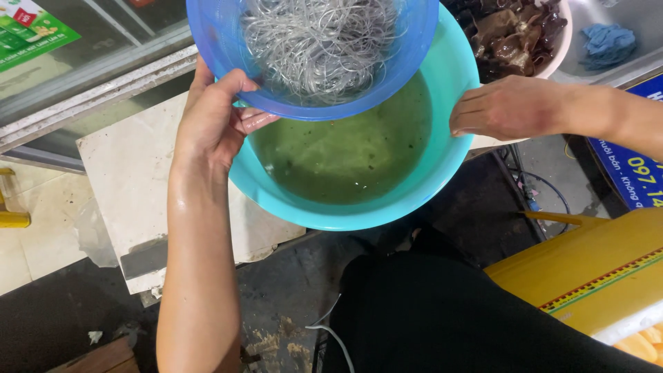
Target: Washing and sorting wood ear mushrooms and rinsing glass noodles in a kitchen area.
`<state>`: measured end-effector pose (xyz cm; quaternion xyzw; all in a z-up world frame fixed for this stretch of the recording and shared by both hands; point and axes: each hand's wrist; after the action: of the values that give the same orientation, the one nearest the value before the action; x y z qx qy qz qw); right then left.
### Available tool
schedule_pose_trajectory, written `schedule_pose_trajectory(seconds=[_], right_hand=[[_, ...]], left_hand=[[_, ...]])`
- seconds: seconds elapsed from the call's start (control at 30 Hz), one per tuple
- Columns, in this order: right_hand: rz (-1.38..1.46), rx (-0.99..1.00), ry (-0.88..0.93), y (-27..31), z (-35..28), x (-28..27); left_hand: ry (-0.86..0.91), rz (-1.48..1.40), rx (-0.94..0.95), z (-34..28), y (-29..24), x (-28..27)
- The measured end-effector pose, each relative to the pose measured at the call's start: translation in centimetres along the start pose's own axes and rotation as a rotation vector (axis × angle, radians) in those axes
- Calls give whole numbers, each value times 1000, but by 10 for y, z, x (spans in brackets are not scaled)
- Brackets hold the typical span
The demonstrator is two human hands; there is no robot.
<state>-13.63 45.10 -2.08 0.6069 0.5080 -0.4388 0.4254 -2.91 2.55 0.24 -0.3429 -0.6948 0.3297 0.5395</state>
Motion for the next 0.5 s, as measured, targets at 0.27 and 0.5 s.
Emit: schedule_pose_trajectory(seconds=[0.27,0.5], right_hand=[[169,113,-61,-24,-12,14],[280,159,-245,-14,-23,16]], left_hand=[[6,7,4,-4,4,-11],[-32,87,12,-5,7,-12]])
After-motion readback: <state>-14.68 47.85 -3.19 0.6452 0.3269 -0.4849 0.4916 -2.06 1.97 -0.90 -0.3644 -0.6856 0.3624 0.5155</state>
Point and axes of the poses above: each hand's wrist, its own z-axis towards the middle knuckle, its own x-axis out of the palm, y = z × x, and after that the axes turned 1 degree about -z, right-handed
